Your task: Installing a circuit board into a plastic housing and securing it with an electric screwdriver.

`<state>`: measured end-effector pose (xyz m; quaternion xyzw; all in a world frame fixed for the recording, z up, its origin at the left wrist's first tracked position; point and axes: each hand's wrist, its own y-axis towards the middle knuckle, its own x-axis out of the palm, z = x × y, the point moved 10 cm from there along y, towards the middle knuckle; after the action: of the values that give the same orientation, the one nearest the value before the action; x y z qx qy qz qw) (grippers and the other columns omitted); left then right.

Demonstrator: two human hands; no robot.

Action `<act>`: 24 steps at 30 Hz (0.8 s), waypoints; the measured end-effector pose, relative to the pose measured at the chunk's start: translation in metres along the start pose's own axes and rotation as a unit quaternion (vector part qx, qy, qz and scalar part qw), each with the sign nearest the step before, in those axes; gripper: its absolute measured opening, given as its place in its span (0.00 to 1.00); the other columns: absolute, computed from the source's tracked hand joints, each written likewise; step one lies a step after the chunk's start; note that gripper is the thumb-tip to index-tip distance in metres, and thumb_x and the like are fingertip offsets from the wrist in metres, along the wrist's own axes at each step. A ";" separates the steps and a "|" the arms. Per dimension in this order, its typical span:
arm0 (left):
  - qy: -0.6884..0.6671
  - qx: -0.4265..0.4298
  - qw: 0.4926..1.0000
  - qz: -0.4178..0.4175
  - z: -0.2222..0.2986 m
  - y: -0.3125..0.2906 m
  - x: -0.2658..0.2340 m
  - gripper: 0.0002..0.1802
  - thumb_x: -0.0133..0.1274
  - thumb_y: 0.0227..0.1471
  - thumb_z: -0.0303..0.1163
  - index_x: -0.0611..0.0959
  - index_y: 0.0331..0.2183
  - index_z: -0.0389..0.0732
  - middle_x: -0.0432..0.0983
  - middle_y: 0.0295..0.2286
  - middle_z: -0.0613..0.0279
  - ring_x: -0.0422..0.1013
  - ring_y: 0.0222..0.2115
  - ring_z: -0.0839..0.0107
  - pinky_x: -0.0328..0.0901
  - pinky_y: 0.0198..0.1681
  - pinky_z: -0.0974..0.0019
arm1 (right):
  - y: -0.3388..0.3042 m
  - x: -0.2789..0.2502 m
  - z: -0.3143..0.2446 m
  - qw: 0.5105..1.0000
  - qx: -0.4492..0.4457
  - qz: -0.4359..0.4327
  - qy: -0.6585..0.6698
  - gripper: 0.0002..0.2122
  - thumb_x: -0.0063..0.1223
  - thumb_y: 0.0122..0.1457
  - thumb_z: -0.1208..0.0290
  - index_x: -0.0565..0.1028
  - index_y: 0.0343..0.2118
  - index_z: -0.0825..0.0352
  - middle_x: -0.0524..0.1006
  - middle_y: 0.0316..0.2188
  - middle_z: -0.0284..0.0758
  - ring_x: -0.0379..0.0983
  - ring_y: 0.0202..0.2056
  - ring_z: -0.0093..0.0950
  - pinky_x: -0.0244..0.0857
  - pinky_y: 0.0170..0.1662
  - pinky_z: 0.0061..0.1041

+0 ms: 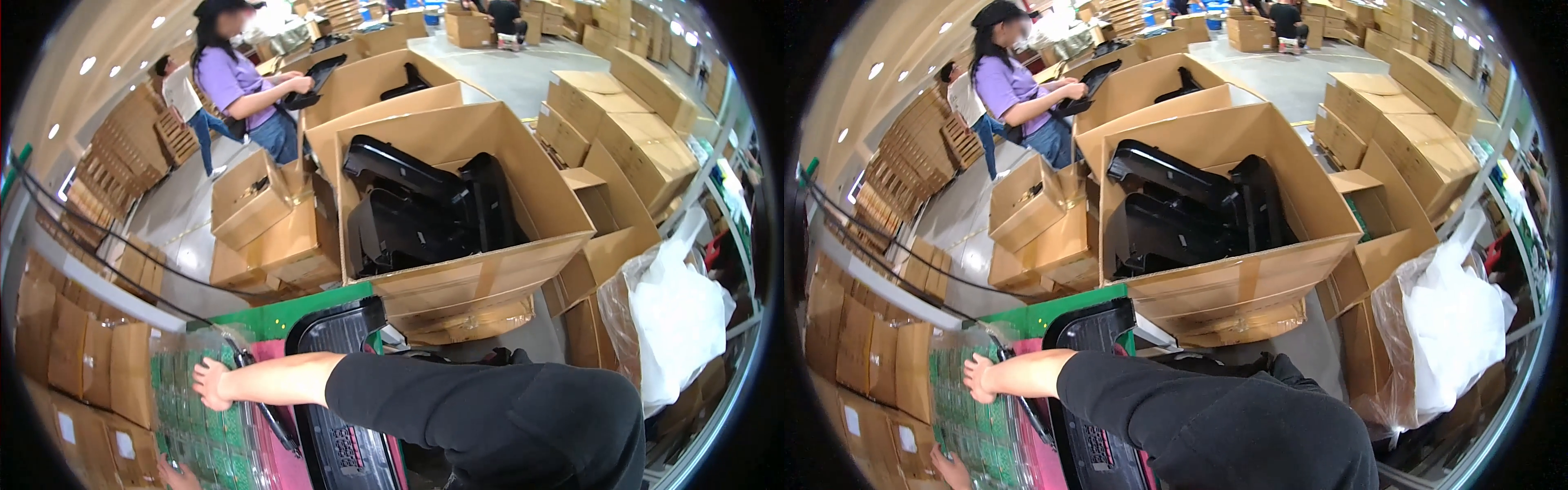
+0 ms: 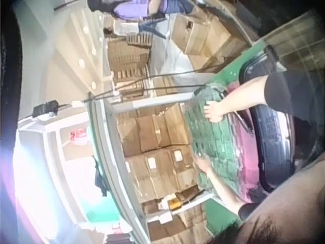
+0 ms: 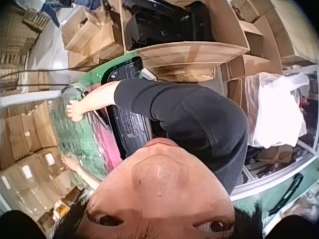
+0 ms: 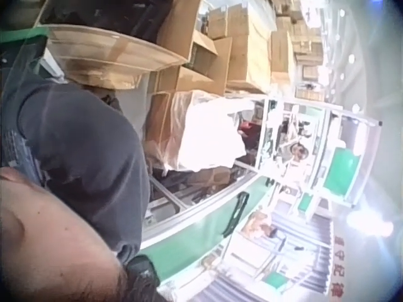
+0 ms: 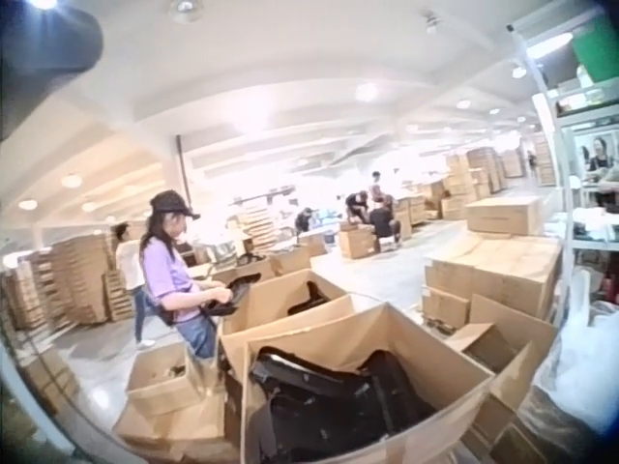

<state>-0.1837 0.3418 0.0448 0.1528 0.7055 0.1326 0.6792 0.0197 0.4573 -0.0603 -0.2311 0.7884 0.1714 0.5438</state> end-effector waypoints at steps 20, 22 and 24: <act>-0.032 -0.167 0.978 -0.116 -0.090 0.084 0.166 0.34 0.37 0.57 0.55 0.72 0.53 0.38 0.65 0.53 0.44 0.61 0.54 0.46 0.56 0.57 0.50 | -0.010 -0.008 0.015 0.998 -0.016 0.055 0.004 0.25 0.33 0.61 0.54 0.63 0.58 0.63 0.57 0.63 0.38 0.46 0.65 0.35 0.38 0.63 0.45; -0.005 -0.207 0.975 0.080 -0.203 0.081 0.156 0.24 0.43 0.58 0.46 0.77 0.43 0.35 0.72 0.44 0.43 0.70 0.43 0.56 0.63 0.44 0.56 | -0.001 -0.013 -0.029 0.996 -0.056 0.067 0.003 0.25 0.33 0.61 0.55 0.64 0.58 0.63 0.58 0.62 0.38 0.46 0.65 0.34 0.40 0.62 0.44; -0.009 -0.254 0.967 0.007 -0.249 0.084 0.178 0.28 0.42 0.57 0.50 0.70 0.50 0.37 0.63 0.51 0.43 0.62 0.51 0.54 0.56 0.52 0.53 | 0.000 -0.009 -0.030 0.996 -0.059 0.064 0.004 0.25 0.33 0.61 0.55 0.64 0.58 0.63 0.58 0.62 0.39 0.47 0.64 0.34 0.40 0.62 0.44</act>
<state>-0.4346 0.4946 -0.0751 -0.0185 0.6413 0.3105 0.7014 -0.0014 0.4434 -0.0411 -0.2127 0.7920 0.2512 0.5143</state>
